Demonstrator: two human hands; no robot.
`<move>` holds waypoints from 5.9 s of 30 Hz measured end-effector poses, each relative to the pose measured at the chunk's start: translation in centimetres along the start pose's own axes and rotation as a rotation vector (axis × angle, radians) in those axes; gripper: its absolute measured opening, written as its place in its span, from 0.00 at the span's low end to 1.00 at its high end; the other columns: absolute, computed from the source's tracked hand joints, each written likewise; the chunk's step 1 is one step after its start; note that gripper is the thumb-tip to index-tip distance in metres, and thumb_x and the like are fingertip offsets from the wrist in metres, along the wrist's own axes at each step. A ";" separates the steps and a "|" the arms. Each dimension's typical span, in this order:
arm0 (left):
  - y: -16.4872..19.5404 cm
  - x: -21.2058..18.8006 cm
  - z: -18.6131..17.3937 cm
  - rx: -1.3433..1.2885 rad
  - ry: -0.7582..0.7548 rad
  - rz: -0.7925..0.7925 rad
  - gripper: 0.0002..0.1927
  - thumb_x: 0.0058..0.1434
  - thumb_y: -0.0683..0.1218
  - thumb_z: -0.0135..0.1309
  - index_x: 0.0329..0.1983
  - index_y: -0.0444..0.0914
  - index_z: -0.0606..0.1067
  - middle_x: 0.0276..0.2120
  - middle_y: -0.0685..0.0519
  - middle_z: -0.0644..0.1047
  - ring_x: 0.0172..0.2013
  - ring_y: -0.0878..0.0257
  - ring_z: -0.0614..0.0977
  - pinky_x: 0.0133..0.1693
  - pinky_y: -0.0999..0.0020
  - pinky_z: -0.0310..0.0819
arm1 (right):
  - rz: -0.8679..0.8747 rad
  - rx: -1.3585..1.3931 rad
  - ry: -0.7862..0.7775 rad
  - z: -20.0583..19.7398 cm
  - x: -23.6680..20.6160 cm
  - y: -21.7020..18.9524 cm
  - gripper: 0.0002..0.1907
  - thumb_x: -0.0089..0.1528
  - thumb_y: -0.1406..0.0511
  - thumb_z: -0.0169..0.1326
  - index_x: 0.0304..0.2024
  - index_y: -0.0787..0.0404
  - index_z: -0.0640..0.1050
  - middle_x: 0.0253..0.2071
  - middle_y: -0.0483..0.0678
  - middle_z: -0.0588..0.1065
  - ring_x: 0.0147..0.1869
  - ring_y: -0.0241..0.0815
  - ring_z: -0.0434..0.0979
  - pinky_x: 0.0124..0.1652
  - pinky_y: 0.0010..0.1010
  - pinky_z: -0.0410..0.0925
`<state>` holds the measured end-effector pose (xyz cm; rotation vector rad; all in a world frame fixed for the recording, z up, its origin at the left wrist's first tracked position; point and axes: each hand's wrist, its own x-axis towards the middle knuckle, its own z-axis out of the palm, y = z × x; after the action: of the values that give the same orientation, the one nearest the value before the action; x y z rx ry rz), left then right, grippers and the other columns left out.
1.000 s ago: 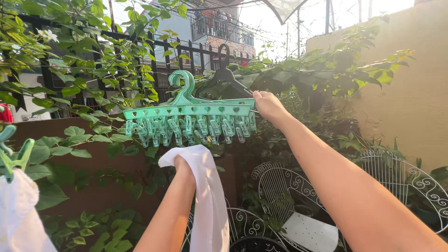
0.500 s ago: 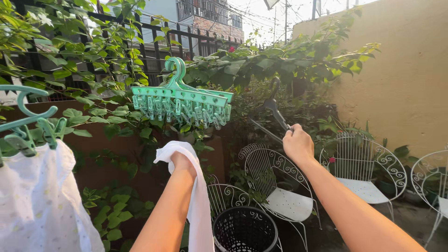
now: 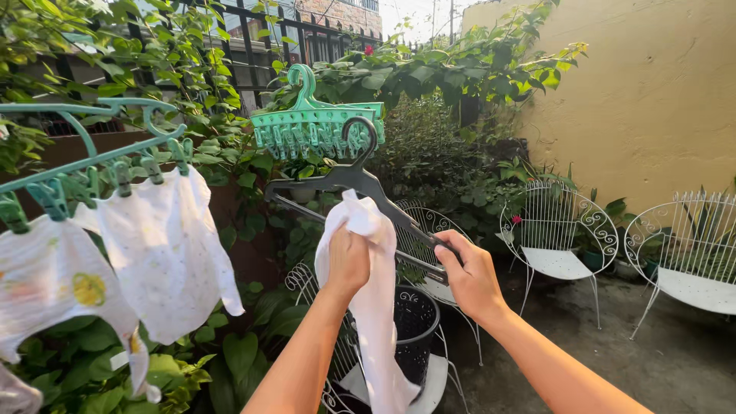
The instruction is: The person takes baby clothes one at a time from a laundry basket, opens the clips of green multi-clip hangers, and secures each garment to the hanger. They also slide a white garment onto a black hanger, then hang the loaded hangers on a line and adjust the hung clothes.
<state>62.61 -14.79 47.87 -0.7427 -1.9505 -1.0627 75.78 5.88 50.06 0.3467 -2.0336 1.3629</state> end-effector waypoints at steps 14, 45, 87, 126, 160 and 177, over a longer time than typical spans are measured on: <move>8.3 6.5 -10.7 0.143 0.221 0.374 0.22 0.72 0.50 0.43 0.61 0.31 0.71 0.58 0.35 0.75 0.61 0.38 0.73 0.62 0.50 0.64 | -0.606 -0.017 -0.367 -2.3 -5.8 -10.4 0.08 0.64 0.67 0.53 0.41 0.65 0.78 0.29 0.49 0.74 0.33 0.38 0.71 0.34 0.28 0.66; 19.8 -21.0 -28.1 0.015 0.329 -1.158 0.27 0.60 0.60 0.59 0.42 0.30 0.82 0.33 0.47 0.84 0.37 0.53 0.86 0.41 0.55 0.79 | -0.198 0.224 -0.719 0.8 -11.0 -10.3 0.16 0.63 0.59 0.55 0.51 0.58 0.80 0.34 0.46 0.81 0.38 0.36 0.78 0.44 0.30 0.70; 37.5 -41.1 -49.0 1.409 1.025 -0.803 0.12 0.63 0.51 0.57 0.41 0.38 0.78 0.36 0.46 0.81 0.39 0.46 0.82 0.42 0.51 0.73 | -0.071 0.861 -1.207 13.8 -21.8 -19.5 0.13 0.67 0.60 0.52 0.44 0.63 0.79 0.28 0.38 0.66 0.34 0.30 0.63 0.38 0.24 0.60; 50.9 -44.7 -59.1 1.437 0.357 -0.462 0.05 0.56 0.48 0.61 0.32 0.44 0.79 0.38 0.54 0.76 0.27 0.52 0.82 0.30 0.57 0.74 | 0.104 0.818 -1.347 21.3 -42.9 -47.3 0.11 0.65 0.61 0.50 0.47 0.59 0.75 0.32 0.40 0.69 0.36 0.32 0.64 0.37 0.25 0.59; 68.4 -51.4 -102.7 0.421 0.867 -0.972 0.28 0.62 0.65 0.50 0.59 0.46 0.71 0.54 0.54 0.77 0.54 0.59 0.76 0.57 0.49 0.67 | -0.232 1.285 -1.186 31.9 -69.6 -94.4 0.23 0.61 0.62 0.50 0.59 0.58 0.70 0.53 0.47 0.77 0.57 0.37 0.75 0.55 0.29 0.65; 58.0 -50.3 -139.2 0.969 0.685 -0.832 0.38 0.66 0.73 0.38 0.59 0.39 0.74 0.50 0.48 0.80 0.54 0.55 0.79 0.56 0.59 0.71 | -0.034 1.502 -1.220 63.3 -67.2 -120.4 0.28 0.63 0.67 0.44 0.68 0.58 0.68 0.40 0.49 0.77 0.46 0.37 0.74 0.48 0.29 0.65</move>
<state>183.09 -114.08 77.95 0.9100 -1.8095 -0.5140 168.53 -110.90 78.13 2.2165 -1.0804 2.8104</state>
